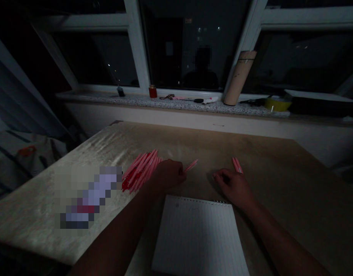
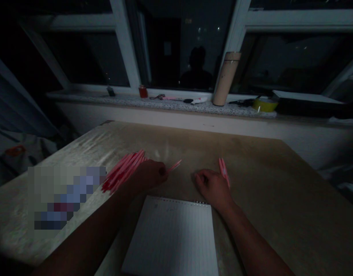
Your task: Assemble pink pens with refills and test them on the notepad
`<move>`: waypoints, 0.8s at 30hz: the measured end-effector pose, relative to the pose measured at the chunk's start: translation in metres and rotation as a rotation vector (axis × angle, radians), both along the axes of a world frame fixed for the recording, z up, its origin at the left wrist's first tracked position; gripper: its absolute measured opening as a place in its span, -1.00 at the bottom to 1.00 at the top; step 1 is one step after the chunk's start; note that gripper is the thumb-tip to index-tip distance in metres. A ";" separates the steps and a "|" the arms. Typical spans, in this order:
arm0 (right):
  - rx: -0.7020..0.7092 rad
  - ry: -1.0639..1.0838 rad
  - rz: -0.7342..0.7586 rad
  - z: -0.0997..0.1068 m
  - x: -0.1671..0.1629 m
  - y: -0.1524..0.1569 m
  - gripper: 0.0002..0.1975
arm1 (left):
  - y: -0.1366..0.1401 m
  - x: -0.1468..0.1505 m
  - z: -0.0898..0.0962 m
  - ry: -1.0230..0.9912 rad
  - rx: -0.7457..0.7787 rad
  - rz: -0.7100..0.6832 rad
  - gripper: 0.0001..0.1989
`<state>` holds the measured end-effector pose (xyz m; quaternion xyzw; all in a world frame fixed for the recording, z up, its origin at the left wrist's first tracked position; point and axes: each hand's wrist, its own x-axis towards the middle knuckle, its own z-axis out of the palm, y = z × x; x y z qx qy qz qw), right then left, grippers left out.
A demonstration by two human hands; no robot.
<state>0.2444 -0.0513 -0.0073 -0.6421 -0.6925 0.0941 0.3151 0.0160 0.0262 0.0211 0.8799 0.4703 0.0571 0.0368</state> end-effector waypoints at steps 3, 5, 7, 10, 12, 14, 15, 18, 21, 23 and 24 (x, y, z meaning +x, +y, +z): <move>-0.062 0.168 -0.007 -0.002 -0.002 0.000 -0.72 | -0.008 0.011 -0.001 -0.055 -0.046 -0.133 -0.74; -0.095 0.283 0.005 -0.004 -0.003 0.001 -0.69 | -0.015 0.018 -0.001 -0.076 -0.059 -0.184 -0.76; -0.133 0.387 0.051 -0.006 -0.004 0.002 -0.69 | -0.020 0.022 -0.002 -0.109 -0.079 -0.239 -0.78; -0.183 0.513 0.120 -0.009 -0.005 0.003 -0.72 | -0.022 0.025 -0.006 -0.194 -0.096 -0.311 -0.76; -0.195 0.596 0.113 -0.011 -0.003 0.004 -0.71 | -0.019 0.023 -0.010 -0.238 -0.110 -0.323 -0.77; -0.208 0.707 0.072 -0.014 -0.001 0.006 -0.69 | -0.013 0.020 -0.013 -0.270 -0.133 -0.312 -0.78; -0.217 0.767 0.047 -0.016 0.001 0.007 -0.68 | -0.010 0.018 -0.014 -0.298 -0.141 -0.299 -0.78; -0.220 0.921 0.000 -0.022 0.005 0.010 -0.64 | -0.001 0.014 -0.016 -0.392 -0.221 -0.248 -0.79; -0.209 1.009 -0.007 -0.023 0.006 0.012 -0.63 | 0.003 0.013 -0.018 -0.503 -0.297 -0.188 -0.77; -0.206 1.036 -0.020 -0.022 0.005 0.012 -0.64 | 0.004 0.013 -0.019 -0.562 -0.333 -0.160 -0.76; -0.206 1.049 -0.029 -0.021 0.004 0.012 -0.64 | 0.004 0.014 -0.020 -0.585 -0.346 -0.151 -0.76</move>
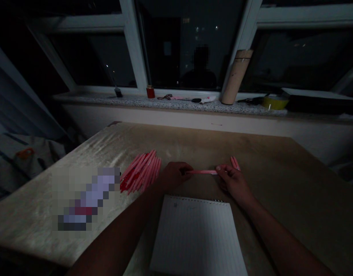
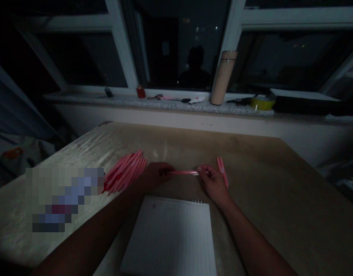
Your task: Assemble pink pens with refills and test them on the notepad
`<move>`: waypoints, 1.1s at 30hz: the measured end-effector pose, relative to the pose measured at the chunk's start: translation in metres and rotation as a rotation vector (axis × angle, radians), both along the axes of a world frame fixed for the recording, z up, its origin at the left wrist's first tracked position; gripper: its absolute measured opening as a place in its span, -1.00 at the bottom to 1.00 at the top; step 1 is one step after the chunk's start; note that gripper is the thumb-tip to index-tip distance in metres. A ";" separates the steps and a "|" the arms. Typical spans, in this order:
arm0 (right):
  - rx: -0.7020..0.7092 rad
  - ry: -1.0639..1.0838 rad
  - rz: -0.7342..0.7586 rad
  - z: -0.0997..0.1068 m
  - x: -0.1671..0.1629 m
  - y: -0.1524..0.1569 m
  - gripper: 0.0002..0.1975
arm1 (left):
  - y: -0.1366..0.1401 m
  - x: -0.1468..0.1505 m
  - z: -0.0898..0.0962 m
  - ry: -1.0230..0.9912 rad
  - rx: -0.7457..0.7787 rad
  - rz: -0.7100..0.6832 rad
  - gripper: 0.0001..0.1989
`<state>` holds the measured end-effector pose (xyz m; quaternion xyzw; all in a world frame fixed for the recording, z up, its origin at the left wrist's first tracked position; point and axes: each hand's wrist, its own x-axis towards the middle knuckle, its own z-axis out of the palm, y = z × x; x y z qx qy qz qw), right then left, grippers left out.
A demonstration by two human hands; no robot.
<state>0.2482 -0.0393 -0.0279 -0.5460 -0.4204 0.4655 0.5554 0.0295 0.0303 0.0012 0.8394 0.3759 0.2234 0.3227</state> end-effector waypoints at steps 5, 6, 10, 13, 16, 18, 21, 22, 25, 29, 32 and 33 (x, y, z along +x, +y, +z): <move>0.006 0.120 0.001 0.006 -0.003 -0.002 -0.69 | 0.000 0.000 0.000 -0.037 -0.025 0.013 -0.75; 0.015 0.157 0.007 0.008 -0.003 -0.003 -0.71 | 0.000 0.000 0.001 -0.039 -0.020 0.013 -0.76; 0.023 0.309 0.022 0.011 -0.005 -0.005 -0.72 | -0.002 0.000 0.002 -0.066 0.017 0.010 -0.77; 0.010 0.363 0.040 0.012 -0.007 -0.006 -0.72 | -0.003 0.001 0.001 -0.091 0.013 0.009 -0.78; 0.002 0.342 0.039 0.011 -0.008 -0.005 -0.70 | -0.003 0.001 0.000 -0.100 0.013 0.020 -0.78; -0.008 0.304 0.031 0.009 -0.008 -0.005 -0.70 | -0.002 0.001 -0.001 -0.094 0.024 0.038 -0.77; -0.020 0.218 0.032 0.007 -0.007 -0.004 -0.66 | -0.001 0.001 -0.001 -0.084 0.032 0.047 -0.77; -0.018 0.187 0.034 0.006 -0.006 -0.004 -0.65 | -0.002 0.001 -0.001 -0.082 0.032 0.047 -0.77; 0.008 0.105 0.027 0.004 -0.004 -0.003 -0.65 | -0.002 0.002 -0.001 -0.066 0.029 0.034 -0.77; 0.047 0.012 0.033 0.003 -0.003 -0.004 -0.64 | -0.002 0.001 -0.002 -0.077 0.035 0.017 -0.76; 0.039 -0.011 0.044 0.003 -0.002 -0.005 -0.62 | -0.001 0.001 -0.003 -0.097 0.034 0.019 -0.76; 0.038 -0.003 0.043 0.003 -0.003 -0.006 -0.62 | -0.001 0.001 -0.004 -0.098 0.031 0.020 -0.76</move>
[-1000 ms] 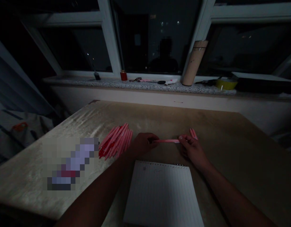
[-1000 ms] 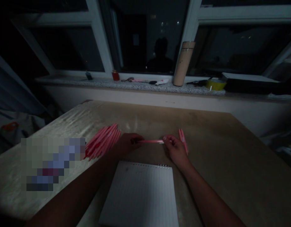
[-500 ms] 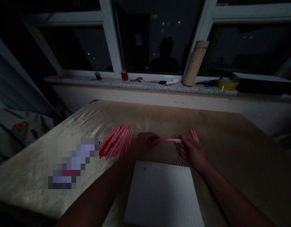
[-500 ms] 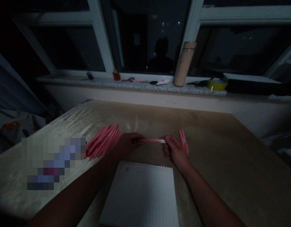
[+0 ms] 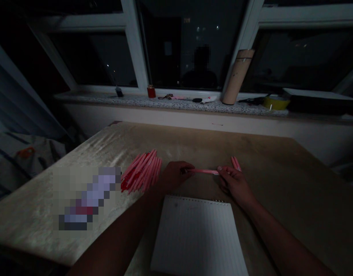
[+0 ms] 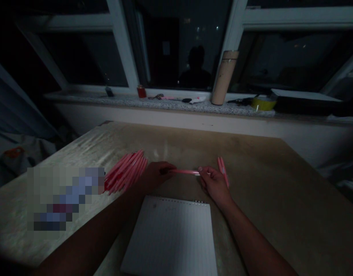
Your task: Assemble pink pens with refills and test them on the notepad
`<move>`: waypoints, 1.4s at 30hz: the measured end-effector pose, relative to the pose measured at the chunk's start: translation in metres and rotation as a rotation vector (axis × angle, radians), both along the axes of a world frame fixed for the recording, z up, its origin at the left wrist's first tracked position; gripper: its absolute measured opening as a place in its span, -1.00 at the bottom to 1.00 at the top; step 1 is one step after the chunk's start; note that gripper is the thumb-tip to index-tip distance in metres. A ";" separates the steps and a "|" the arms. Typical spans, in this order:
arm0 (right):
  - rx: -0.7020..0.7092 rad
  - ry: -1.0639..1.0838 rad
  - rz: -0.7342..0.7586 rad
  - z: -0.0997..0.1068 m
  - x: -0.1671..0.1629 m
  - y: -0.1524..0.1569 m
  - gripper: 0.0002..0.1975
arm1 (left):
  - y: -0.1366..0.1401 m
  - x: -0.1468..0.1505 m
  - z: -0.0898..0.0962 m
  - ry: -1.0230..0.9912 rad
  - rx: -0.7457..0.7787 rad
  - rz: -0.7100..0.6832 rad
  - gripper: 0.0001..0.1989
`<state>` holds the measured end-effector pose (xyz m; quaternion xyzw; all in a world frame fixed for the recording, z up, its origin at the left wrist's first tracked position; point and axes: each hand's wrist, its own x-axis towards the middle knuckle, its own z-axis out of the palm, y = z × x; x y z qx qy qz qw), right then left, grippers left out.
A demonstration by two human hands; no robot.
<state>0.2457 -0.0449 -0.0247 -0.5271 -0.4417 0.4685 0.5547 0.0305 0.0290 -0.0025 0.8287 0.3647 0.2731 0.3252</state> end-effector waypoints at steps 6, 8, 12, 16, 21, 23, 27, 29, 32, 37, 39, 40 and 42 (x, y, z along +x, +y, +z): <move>0.020 0.240 -0.013 0.003 0.000 0.002 -0.74 | 0.000 0.000 0.001 0.009 -0.001 0.012 -0.76; 0.002 0.418 -0.006 0.008 0.000 0.002 -0.77 | 0.000 0.000 0.001 0.014 0.001 0.027 -0.76; -0.048 0.683 0.081 0.019 0.001 -0.001 -0.73 | -0.002 0.001 0.001 0.040 -0.014 0.000 -0.75; -0.110 0.735 0.288 0.025 0.001 -0.006 -0.57 | -0.006 0.005 -0.001 0.082 -0.018 -0.061 -0.72; -0.173 0.761 0.437 0.025 -0.001 -0.009 -0.40 | -0.011 0.009 -0.004 0.127 -0.068 -0.099 -0.73; -0.159 0.754 0.442 0.023 -0.001 -0.008 -0.40 | -0.011 0.010 -0.005 0.124 -0.098 -0.110 -0.73; -0.157 0.753 0.436 0.021 0.000 -0.007 -0.45 | -0.011 0.010 -0.005 0.102 -0.185 -0.123 -0.71; -0.156 0.765 0.423 0.020 0.001 -0.007 -0.47 | -0.010 0.011 -0.005 0.095 -0.217 -0.127 -0.69; -0.145 0.770 0.412 0.019 0.001 -0.006 -0.50 | -0.010 0.011 -0.005 0.085 -0.232 -0.129 -0.65; -0.148 0.781 0.357 0.020 0.001 -0.006 -0.53 | -0.008 0.009 -0.004 0.093 -0.233 -0.134 -0.60; -0.157 0.766 0.351 0.020 0.000 -0.006 -0.53 | -0.006 0.008 -0.004 0.078 -0.253 -0.131 -0.58; -0.159 0.758 0.350 0.021 -0.001 -0.007 -0.53 | -0.005 0.007 -0.004 0.068 -0.282 -0.132 -0.58; -0.159 0.749 0.336 0.022 -0.002 -0.007 -0.55 | -0.003 0.007 -0.006 0.049 -0.353 -0.131 -0.57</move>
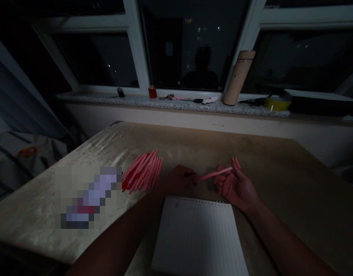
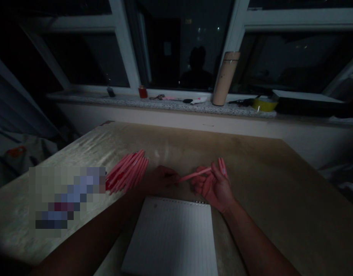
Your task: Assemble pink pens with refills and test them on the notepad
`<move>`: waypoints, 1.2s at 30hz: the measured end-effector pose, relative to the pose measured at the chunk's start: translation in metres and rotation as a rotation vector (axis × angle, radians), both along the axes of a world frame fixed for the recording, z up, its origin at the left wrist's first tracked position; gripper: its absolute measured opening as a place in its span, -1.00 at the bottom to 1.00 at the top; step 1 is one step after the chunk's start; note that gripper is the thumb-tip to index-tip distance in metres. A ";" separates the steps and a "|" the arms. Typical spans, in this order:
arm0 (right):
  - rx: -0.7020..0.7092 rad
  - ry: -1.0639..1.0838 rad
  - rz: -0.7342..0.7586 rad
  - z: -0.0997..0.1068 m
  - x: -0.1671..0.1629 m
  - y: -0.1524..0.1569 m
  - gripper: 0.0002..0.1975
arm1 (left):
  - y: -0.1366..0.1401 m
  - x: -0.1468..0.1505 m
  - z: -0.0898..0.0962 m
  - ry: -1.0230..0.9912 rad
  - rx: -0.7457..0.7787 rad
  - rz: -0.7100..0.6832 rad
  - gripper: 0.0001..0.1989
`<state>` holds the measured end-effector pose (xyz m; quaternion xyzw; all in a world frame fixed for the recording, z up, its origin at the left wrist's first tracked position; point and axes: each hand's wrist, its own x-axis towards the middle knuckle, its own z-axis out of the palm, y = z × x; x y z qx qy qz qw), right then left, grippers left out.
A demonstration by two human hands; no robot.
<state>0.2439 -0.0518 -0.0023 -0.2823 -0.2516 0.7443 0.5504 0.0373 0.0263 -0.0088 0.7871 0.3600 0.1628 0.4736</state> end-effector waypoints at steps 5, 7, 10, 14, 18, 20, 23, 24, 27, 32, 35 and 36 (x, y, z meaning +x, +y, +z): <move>-0.017 0.021 -0.023 0.001 -0.001 0.000 -0.63 | 0.003 -0.001 -0.002 -0.042 -0.080 0.014 -0.54; -0.006 0.037 -0.016 0.001 -0.001 0.000 -0.62 | 0.004 -0.002 -0.001 -0.032 -0.079 0.015 -0.54; -0.001 0.045 -0.007 0.000 -0.001 0.000 -0.58 | 0.004 -0.002 0.000 -0.025 -0.083 0.014 -0.53; -0.018 0.034 -0.007 0.000 -0.001 0.000 -0.53 | 0.004 -0.003 0.000 -0.033 -0.081 0.018 -0.51; -0.020 0.030 -0.002 -0.001 0.000 0.000 -0.54 | 0.003 -0.002 0.000 -0.030 -0.098 0.036 -0.51; -0.012 0.040 -0.001 -0.002 0.000 0.000 -0.58 | 0.003 -0.002 0.000 -0.030 -0.105 0.040 -0.51; 0.005 0.060 0.004 -0.003 0.001 0.000 -0.61 | 0.003 -0.002 0.000 -0.025 -0.102 0.037 -0.52; 0.010 0.061 0.004 -0.003 0.001 0.000 -0.62 | 0.004 -0.002 0.000 -0.025 -0.103 0.036 -0.52; 0.004 0.044 0.004 -0.003 0.001 0.000 -0.57 | 0.003 -0.003 0.001 -0.026 -0.109 0.042 -0.54; -0.034 0.031 -0.020 -0.003 0.004 0.001 -0.50 | 0.002 -0.002 0.003 -0.033 -0.088 0.062 -0.57; -0.030 -0.002 -0.118 -0.006 0.006 0.004 -0.60 | 0.004 -0.002 0.003 -0.029 -0.072 0.104 -0.59; -0.028 -0.036 -0.162 -0.008 0.006 0.005 -0.66 | 0.005 -0.002 0.003 -0.037 -0.069 0.119 -0.60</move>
